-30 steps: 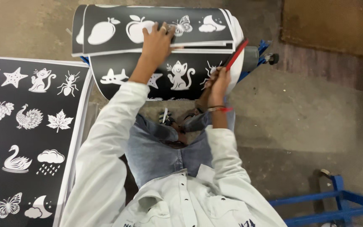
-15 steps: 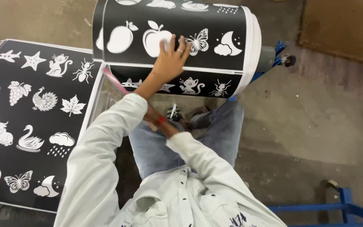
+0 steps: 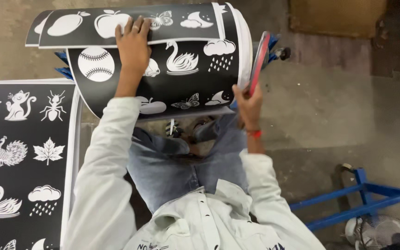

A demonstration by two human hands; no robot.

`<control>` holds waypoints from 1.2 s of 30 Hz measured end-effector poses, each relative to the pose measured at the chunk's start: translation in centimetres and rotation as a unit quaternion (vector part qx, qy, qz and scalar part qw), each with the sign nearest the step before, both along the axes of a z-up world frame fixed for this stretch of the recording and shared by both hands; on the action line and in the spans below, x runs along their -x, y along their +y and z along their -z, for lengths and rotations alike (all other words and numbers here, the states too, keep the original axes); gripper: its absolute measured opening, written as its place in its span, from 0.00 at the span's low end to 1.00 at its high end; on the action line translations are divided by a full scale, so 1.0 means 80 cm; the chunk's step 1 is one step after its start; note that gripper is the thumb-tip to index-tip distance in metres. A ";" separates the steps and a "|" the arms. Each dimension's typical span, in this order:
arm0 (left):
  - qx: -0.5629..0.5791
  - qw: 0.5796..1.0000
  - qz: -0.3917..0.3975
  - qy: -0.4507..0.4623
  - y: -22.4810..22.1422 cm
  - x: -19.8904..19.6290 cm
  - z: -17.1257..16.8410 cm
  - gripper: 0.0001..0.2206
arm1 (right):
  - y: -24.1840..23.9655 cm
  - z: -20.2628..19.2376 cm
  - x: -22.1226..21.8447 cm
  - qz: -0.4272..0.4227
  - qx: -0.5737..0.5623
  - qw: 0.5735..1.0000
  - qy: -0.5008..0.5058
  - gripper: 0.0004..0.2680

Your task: The person removes printed sheets from a stack and wraps them onto a roller while sitting on the floor, using a red tool to secure or guide the sheets.

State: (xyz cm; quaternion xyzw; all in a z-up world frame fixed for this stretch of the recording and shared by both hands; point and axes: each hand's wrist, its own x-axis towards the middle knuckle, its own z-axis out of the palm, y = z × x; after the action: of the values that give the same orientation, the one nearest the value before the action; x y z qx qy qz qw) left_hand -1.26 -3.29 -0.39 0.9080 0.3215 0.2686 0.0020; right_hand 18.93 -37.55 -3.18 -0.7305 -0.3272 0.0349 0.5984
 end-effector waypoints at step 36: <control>0.008 0.999 -0.035 0.035 -0.076 -0.044 -0.030 0.30 | 0.054 0.066 0.004 -0.097 -0.170 0.898 0.394 0.09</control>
State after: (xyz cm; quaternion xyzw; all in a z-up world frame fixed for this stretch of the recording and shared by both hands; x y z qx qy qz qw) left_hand 2.28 -9.38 2.05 0.9051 0.3547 0.2344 -0.0111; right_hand 18.61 -33.22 -8.46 -0.5084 -0.1348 0.3218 0.7873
